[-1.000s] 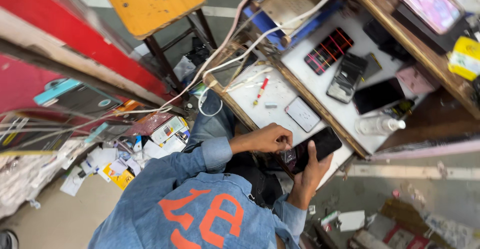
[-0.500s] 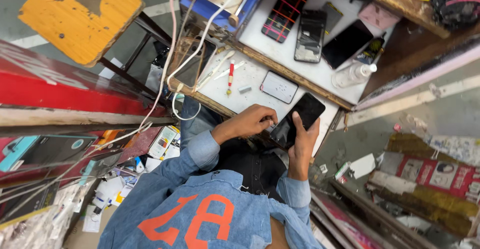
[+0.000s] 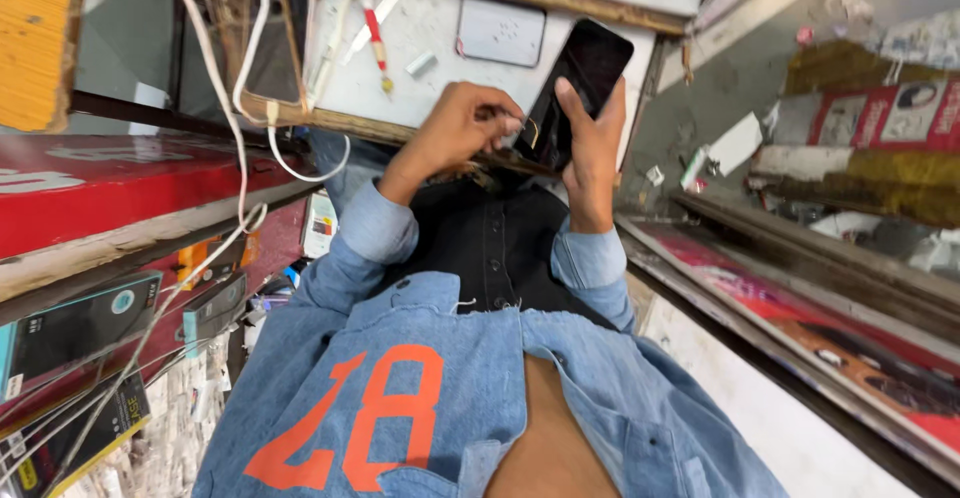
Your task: The person disassembles a smartphone by removing the back cover, unscrewing internal components, and detaching the battery. They then reassemble the phone by reconnecting the battery and securing the back cover.
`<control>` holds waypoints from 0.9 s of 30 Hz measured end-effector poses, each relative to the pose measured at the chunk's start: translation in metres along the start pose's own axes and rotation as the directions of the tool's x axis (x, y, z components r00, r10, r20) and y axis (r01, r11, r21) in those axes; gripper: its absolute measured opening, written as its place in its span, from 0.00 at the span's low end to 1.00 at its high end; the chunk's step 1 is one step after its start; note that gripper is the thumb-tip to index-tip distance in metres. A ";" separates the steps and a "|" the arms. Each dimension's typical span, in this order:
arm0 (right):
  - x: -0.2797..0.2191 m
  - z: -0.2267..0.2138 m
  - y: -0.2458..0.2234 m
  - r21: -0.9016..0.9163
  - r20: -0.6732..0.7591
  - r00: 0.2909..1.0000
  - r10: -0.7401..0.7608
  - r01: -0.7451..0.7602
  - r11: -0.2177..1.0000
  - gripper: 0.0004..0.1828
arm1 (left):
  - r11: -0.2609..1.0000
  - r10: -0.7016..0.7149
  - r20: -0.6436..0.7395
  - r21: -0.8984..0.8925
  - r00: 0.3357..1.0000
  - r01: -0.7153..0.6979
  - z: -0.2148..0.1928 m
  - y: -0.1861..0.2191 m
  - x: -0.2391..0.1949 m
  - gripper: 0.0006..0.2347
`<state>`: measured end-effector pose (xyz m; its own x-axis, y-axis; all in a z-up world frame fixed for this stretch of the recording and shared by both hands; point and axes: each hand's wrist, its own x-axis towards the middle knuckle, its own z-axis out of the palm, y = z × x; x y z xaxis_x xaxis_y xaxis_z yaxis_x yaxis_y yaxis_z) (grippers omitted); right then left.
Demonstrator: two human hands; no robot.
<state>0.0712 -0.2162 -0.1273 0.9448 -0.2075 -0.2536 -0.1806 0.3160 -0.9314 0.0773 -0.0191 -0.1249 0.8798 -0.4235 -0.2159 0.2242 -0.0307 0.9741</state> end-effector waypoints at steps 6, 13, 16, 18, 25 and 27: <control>-0.004 -0.002 -0.001 -0.040 0.018 0.999 -0.031 0.032 0.999 0.33 | 0.983 0.067 0.047 0.170 0.997 -0.074 -0.008 -0.003 -0.004 0.07; -0.008 -0.007 0.000 -0.047 -0.003 1.000 -0.001 0.001 0.999 0.36 | 0.994 0.035 -0.095 0.106 0.995 -0.025 -0.010 -0.012 -0.004 0.06; -0.006 -0.011 -0.001 -0.033 -0.018 0.999 -0.031 0.030 0.999 0.37 | 0.997 -0.033 -0.205 -0.073 0.978 0.018 -0.015 -0.018 0.010 0.03; -0.007 -0.015 0.000 0.024 -0.030 0.999 -0.030 0.031 0.999 0.38 | 0.994 -0.047 -0.309 -0.109 0.950 0.014 -0.016 -0.026 0.020 0.04; -0.008 -0.025 0.003 0.125 -0.049 0.999 -0.005 0.012 0.992 0.36 | 0.818 0.521 -0.538 0.536 0.662 -0.209 -0.030 -0.060 0.054 0.03; -0.010 -0.026 0.002 0.101 -0.054 0.998 -0.010 0.015 0.995 0.36 | 0.820 0.529 -0.594 0.542 0.606 -0.184 -0.040 -0.064 0.057 0.04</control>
<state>0.0547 -0.2375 -0.1334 0.9304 -0.2604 -0.2581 -0.1374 0.4049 -0.9040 0.1299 -0.0055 -0.2021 0.9006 0.2653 0.3442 -0.2056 -0.4376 0.8753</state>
